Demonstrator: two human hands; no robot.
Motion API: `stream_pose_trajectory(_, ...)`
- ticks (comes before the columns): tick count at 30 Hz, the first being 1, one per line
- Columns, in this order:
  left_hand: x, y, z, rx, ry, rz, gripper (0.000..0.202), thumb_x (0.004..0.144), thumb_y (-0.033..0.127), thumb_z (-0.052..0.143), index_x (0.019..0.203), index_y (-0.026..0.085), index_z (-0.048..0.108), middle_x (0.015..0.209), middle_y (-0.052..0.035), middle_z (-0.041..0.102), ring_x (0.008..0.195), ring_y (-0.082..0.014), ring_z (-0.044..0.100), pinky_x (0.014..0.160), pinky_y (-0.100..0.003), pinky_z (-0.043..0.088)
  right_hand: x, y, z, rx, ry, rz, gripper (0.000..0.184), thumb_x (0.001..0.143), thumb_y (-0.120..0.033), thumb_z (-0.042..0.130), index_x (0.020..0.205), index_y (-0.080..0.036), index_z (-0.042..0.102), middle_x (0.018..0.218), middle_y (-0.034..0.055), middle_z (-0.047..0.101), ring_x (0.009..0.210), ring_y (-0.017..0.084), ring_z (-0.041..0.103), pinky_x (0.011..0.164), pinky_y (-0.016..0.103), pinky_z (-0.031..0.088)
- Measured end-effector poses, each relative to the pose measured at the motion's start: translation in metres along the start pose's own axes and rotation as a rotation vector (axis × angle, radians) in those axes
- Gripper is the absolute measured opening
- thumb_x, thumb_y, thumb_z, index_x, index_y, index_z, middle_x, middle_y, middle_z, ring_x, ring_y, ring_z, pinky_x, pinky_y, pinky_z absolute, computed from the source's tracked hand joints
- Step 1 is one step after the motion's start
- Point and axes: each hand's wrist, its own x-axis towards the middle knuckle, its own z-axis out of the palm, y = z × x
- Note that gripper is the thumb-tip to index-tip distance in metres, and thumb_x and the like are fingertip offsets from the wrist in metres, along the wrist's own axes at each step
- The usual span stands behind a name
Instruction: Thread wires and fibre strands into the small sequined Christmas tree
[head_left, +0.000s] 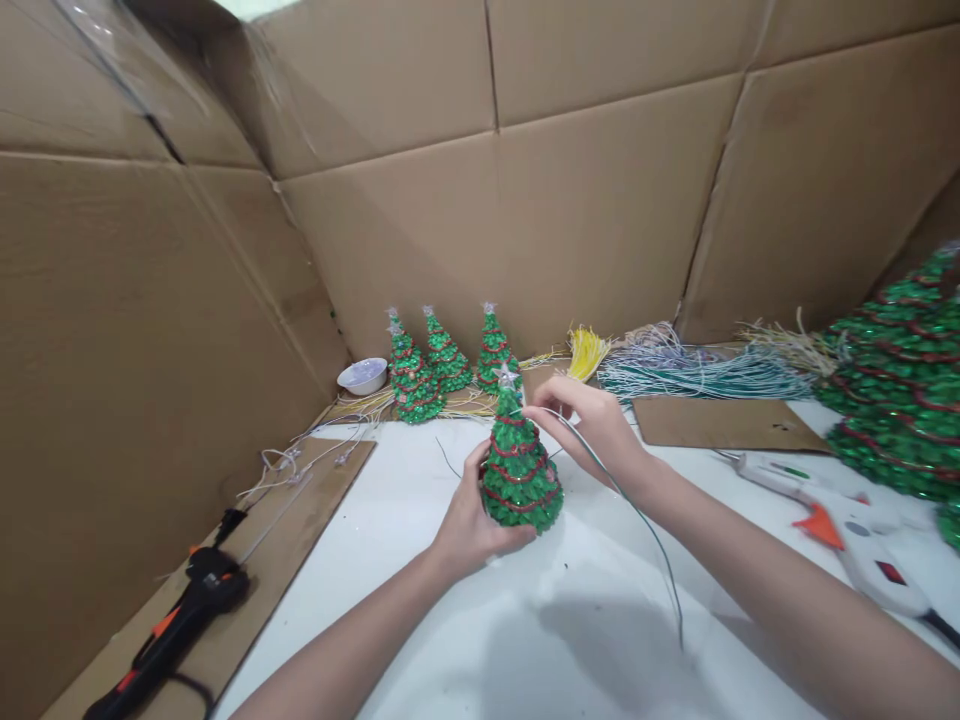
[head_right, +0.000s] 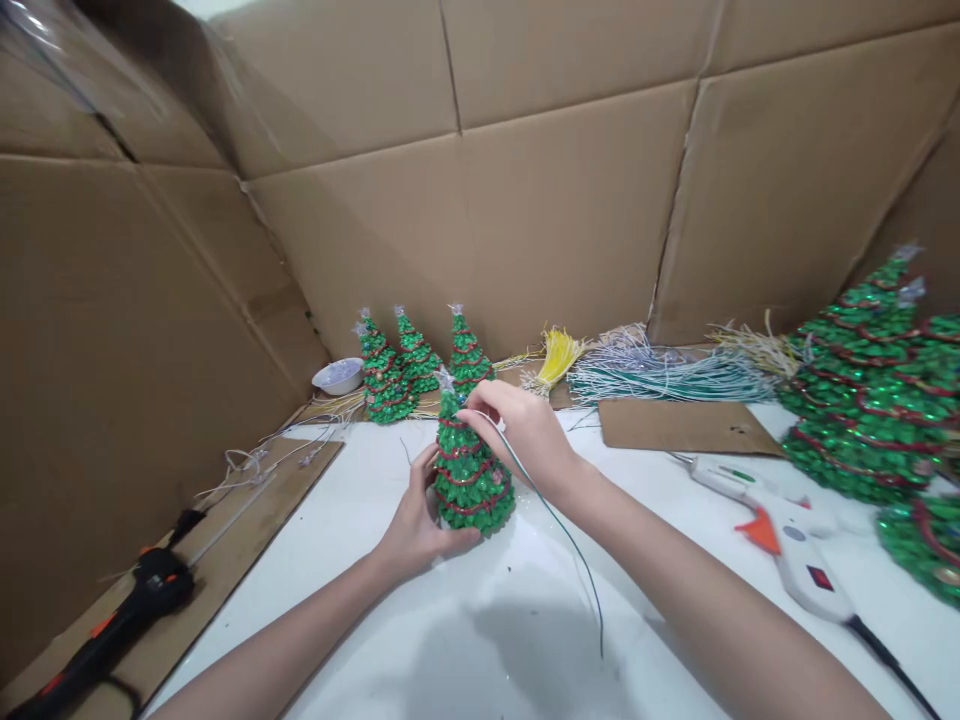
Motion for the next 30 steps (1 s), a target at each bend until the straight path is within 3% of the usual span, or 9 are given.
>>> stream_pose_trajectory(6, -0.007, 0.025, 0.013, -0.05, -0.031, -0.19, 0.098, 0.052, 0.024, 0.079, 0.129, 0.029, 0.019, 0.13, -0.0105, 0.04, 0.117, -0.0291, 0.044, 0.094, -0.046, 0.041, 0.003, -0.006, -0.004, 0.101, 0.124, 0.054, 0.012, 0.081, -0.024, 0.056, 0.071, -0.019, 0.053, 0.066, -0.0021, 0.056, 0.059, 0.009, 0.048, 0.058, 0.02, 0.038)
stream_pose_trajectory(10, -0.014, 0.034, 0.02, -0.138, -0.101, -0.26, 0.101, 0.053, 0.025, 0.079, 0.129, 0.03, 0.014, 0.127, -0.0114, 0.042, 0.117, -0.0292, 0.044, 0.096, -0.046, 0.039, 0.007, -0.008, -0.01, 0.103, 0.118, 0.113, 0.016, 0.081, -0.024, 0.055, 0.067, -0.018, 0.052, 0.064, -0.0028, 0.056, 0.06, 0.009, 0.051, 0.058, 0.02, 0.038)
stream_pose_trajectory(18, -0.021, 0.028, 0.03, -0.34, -0.107, -0.246, 0.098, 0.056, 0.03, 0.079, 0.129, 0.029, 0.013, 0.13, -0.013, 0.04, 0.119, -0.0283, 0.043, 0.099, -0.044, 0.035, 0.01, -0.003, -0.014, -0.002, -0.07, 0.11, 0.013, 0.083, -0.024, 0.054, 0.071, -0.018, 0.055, 0.069, -0.0022, 0.059, 0.064, 0.009, 0.051, 0.06, 0.021, 0.036)
stream_pose_trajectory(30, -0.021, 0.031, 0.034, -0.371, -0.058, -0.197, 0.097, 0.054, 0.029, 0.078, 0.132, 0.03, 0.021, 0.132, -0.0097, 0.039, 0.123, -0.0302, 0.038, 0.098, -0.042, 0.037, 0.007, -0.003, -0.009, 0.075, 0.084, 0.151, 0.013, 0.083, -0.028, 0.051, 0.074, -0.019, 0.053, 0.069, -0.0013, 0.058, 0.062, 0.011, 0.053, 0.062, 0.022, 0.04)
